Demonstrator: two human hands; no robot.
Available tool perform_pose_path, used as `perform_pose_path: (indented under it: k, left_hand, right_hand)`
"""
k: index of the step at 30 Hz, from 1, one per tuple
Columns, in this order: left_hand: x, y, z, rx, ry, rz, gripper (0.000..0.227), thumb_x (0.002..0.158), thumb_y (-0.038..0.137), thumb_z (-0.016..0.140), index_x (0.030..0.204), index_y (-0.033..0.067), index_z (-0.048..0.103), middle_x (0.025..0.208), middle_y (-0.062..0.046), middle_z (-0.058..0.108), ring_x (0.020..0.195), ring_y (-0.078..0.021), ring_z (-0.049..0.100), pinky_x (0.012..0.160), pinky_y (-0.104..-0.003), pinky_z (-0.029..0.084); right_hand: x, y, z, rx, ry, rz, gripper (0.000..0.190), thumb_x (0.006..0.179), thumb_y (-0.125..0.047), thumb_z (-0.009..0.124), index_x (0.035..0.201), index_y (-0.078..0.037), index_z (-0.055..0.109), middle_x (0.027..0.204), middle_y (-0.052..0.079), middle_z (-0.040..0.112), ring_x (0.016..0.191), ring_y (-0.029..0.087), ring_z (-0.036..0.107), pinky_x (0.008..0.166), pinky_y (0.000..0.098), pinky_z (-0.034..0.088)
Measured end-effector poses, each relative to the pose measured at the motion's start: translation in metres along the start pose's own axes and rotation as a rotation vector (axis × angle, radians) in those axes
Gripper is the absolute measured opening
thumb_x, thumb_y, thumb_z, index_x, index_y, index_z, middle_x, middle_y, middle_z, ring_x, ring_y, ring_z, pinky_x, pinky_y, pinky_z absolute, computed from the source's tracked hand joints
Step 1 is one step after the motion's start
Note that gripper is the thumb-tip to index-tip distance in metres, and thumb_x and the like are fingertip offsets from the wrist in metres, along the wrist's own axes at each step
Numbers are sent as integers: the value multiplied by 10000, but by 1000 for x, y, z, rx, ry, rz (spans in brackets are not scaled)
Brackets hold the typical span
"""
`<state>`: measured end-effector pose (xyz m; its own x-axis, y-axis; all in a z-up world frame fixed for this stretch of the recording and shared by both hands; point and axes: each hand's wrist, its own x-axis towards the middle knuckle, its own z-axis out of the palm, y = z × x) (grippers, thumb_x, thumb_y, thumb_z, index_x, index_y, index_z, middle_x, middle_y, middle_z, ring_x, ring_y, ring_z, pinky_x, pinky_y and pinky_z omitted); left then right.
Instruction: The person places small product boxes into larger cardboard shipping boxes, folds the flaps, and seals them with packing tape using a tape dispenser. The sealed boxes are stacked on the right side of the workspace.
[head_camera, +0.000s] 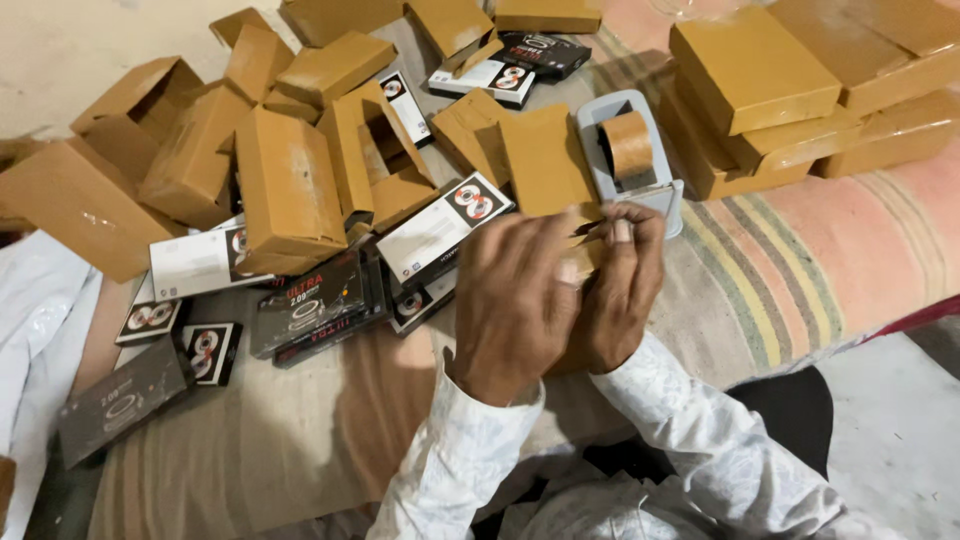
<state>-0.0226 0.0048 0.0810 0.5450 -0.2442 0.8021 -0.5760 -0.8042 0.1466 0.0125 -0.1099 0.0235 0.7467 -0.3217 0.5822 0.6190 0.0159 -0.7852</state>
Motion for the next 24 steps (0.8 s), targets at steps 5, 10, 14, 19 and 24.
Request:
perform_pose_path:
  k: [5,10,14,19,24]
  left_hand:
    - [20,7,8,19,-412,-60,563,945,485,565,1273,30,618,908,-146,665,794,-306,639,669,-456,482]
    - [10,-5,9,188,-498,-229,532,1010,591,475,925,75,576,794,-135,620,707,-300,620,649,-447,493]
    - [-2,-23,1,135,-264,-158,529,1052,570,439,901,78,560,794,-151,617,735,-342,620,677,-473,496]
    - [-19,-45,-8,125,-306,-388,545,1013,580,445,944,62,595,795,-180,676,700,-370,667,623,-488,501]
    - [-55,-68,5,56,-113,-818,476,1090,490,405,1002,70,612,861,-227,721,778,-420,690,702,-520,513]
  right_hand:
    - [-19,21,1,-38,-9,91,469,1204,-377,258,1127,-4,530,903,150,592,806,199,555,764,348,495]
    - [-52,49,-20,-324,-237,99,564,1095,-471,231,1002,-51,595,719,166,617,632,309,640,615,404,492]
    - [-67,58,-42,-438,-395,6,550,1092,-490,267,1011,-40,572,735,161,645,653,396,658,593,457,515]
    - [-53,52,-38,-428,-438,4,475,1091,-421,352,925,-51,599,724,159,645,656,407,646,598,477,505]
    - [-1,35,-23,-736,-442,-206,343,1058,-309,502,854,-57,617,718,172,633,684,394,609,649,502,460]
